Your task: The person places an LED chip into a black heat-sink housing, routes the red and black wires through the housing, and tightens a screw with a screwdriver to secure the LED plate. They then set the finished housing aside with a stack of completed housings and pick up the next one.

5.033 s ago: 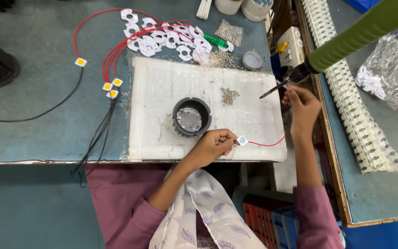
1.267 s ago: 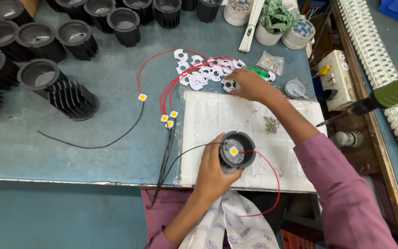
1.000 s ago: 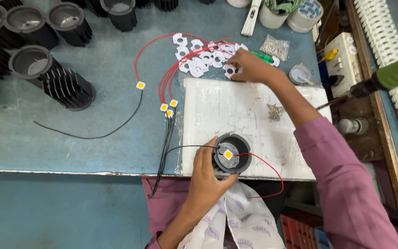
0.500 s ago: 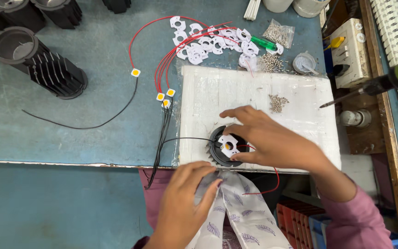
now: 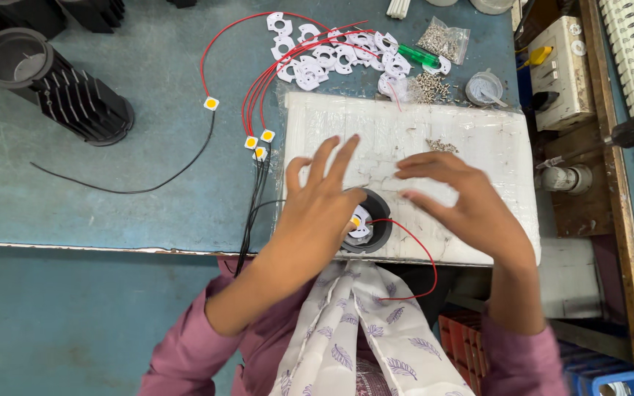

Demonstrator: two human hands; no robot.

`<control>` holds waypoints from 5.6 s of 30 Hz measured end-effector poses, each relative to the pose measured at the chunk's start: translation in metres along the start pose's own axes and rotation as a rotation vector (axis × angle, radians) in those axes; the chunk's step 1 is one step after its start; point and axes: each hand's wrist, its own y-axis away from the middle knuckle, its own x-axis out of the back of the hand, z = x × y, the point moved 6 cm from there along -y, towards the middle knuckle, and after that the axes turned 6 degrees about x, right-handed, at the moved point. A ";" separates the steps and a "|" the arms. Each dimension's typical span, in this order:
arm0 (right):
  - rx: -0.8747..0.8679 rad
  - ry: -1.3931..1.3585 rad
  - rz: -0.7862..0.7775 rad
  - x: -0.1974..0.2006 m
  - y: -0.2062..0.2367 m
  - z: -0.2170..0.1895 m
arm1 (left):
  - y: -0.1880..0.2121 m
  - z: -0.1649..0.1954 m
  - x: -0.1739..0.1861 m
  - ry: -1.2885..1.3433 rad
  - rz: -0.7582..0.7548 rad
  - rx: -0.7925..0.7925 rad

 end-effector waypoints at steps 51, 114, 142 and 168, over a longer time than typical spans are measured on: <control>-0.336 -0.609 0.595 -0.048 0.081 0.115 | -0.009 -0.007 -0.036 -0.196 -0.181 -0.244; -0.125 -0.357 -0.239 -0.110 0.046 0.058 | -0.015 0.002 -0.046 0.031 -0.335 -0.158; -0.339 0.172 0.380 -0.018 0.039 0.083 | -0.012 -0.012 -0.057 0.027 -0.418 -0.090; -0.110 0.001 -0.080 -0.026 -0.004 -0.038 | -0.013 -0.010 -0.065 0.159 -0.300 -0.068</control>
